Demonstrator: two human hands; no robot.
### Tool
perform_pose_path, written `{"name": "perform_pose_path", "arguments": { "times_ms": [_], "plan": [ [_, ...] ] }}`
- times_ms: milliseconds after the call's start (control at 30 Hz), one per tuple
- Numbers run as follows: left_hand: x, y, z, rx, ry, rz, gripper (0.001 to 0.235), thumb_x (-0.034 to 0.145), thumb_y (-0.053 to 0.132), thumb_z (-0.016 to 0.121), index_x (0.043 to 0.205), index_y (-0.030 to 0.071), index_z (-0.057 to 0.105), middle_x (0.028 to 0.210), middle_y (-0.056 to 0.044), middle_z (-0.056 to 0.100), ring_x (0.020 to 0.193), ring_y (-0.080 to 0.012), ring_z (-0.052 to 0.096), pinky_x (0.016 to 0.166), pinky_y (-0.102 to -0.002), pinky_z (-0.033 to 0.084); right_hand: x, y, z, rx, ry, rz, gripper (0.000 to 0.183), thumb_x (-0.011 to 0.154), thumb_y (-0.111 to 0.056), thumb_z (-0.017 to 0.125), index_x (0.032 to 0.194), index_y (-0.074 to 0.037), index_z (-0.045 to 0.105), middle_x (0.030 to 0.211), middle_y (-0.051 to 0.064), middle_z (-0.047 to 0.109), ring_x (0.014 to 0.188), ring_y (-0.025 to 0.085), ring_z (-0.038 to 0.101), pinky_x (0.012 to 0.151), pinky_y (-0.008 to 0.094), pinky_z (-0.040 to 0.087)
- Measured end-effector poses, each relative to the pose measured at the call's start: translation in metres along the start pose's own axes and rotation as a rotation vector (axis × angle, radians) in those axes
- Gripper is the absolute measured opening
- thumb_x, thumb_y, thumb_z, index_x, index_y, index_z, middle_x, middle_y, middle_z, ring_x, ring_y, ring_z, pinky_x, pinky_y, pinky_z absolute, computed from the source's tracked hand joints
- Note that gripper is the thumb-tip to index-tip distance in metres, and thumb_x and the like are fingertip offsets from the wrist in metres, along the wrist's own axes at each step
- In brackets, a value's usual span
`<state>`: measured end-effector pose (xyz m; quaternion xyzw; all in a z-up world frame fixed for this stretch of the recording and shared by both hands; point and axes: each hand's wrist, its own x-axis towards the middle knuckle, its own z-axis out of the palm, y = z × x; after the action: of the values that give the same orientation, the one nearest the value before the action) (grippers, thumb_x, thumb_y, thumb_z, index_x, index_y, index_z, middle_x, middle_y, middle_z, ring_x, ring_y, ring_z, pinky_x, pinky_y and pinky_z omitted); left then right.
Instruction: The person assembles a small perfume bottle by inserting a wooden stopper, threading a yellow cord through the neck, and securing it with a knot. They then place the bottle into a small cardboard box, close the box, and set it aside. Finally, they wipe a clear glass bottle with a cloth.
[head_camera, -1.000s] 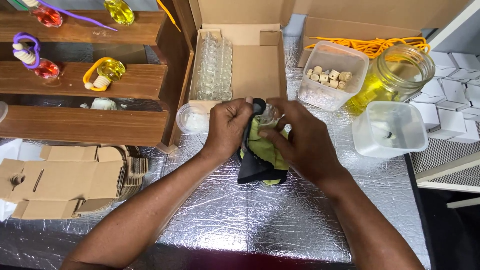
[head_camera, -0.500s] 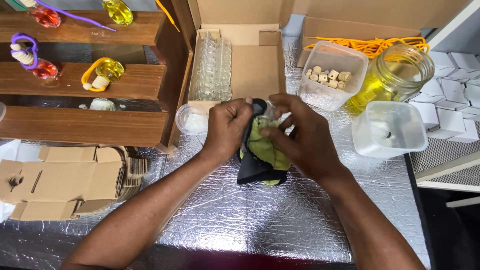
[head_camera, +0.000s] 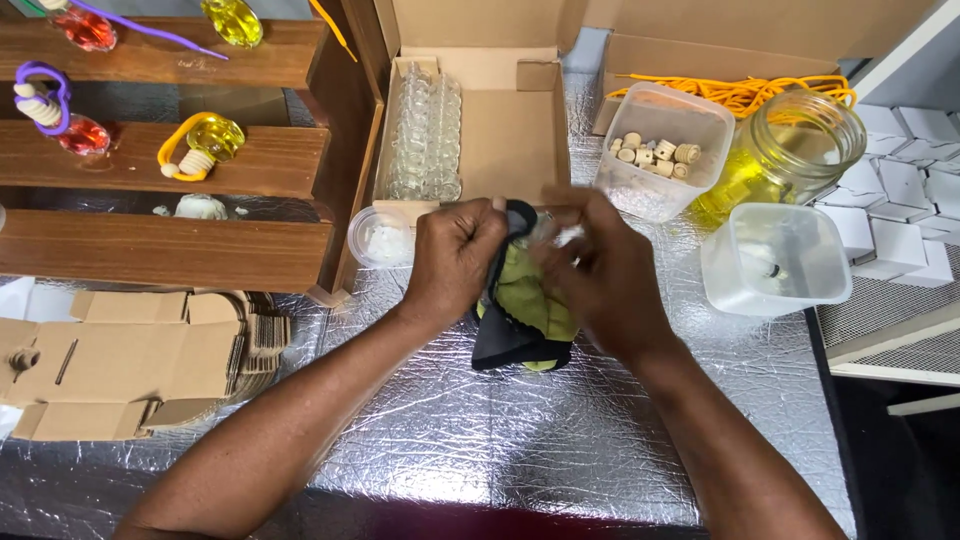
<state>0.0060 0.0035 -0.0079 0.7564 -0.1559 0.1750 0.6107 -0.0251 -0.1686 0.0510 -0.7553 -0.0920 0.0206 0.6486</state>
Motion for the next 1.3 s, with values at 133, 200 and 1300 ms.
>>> {"name": "perform_pose_path", "arguments": {
  "times_ms": [133,200,1300],
  "plan": [
    [-0.001,-0.012,0.004,-0.055,0.038,-0.036,0.051,0.107,0.018,0.055,0.057,0.01,0.051,0.044,-0.004,0.048,0.061,-0.0067,0.042,0.052,-0.028,0.04,0.001,0.008,-0.006,-0.579,-0.026,-0.484,0.034,0.095,-0.014,0.075,0.123,0.001,0.061,0.082,0.016,0.063,0.06,0.035,0.07,0.049,0.044,0.056],
    [-0.003,-0.008,0.005,-0.059,0.033,-0.032,0.051,0.108,0.017,0.056,0.057,0.01,0.051,0.044,-0.004,0.048,0.06,-0.007,0.043,0.052,-0.028,0.04,0.002,0.02,-0.007,-0.562,0.002,-0.537,0.029,0.097,-0.014,0.073,0.12,-0.001,0.062,0.084,0.013,0.064,0.062,0.031,0.071,0.051,0.041,0.055],
    [-0.003,0.005,0.003,-0.026,0.019,0.013,0.052,0.108,0.018,0.054,0.057,0.01,0.05,0.042,-0.004,0.046,0.063,-0.0045,0.04,0.05,-0.026,0.039,0.006,0.027,-0.01,-0.4,-0.038,-0.386,0.021,0.1,-0.021,0.069,0.09,-0.002,0.069,0.053,0.014,0.061,0.041,0.024,0.062,0.038,0.032,0.043]
  ]
}}
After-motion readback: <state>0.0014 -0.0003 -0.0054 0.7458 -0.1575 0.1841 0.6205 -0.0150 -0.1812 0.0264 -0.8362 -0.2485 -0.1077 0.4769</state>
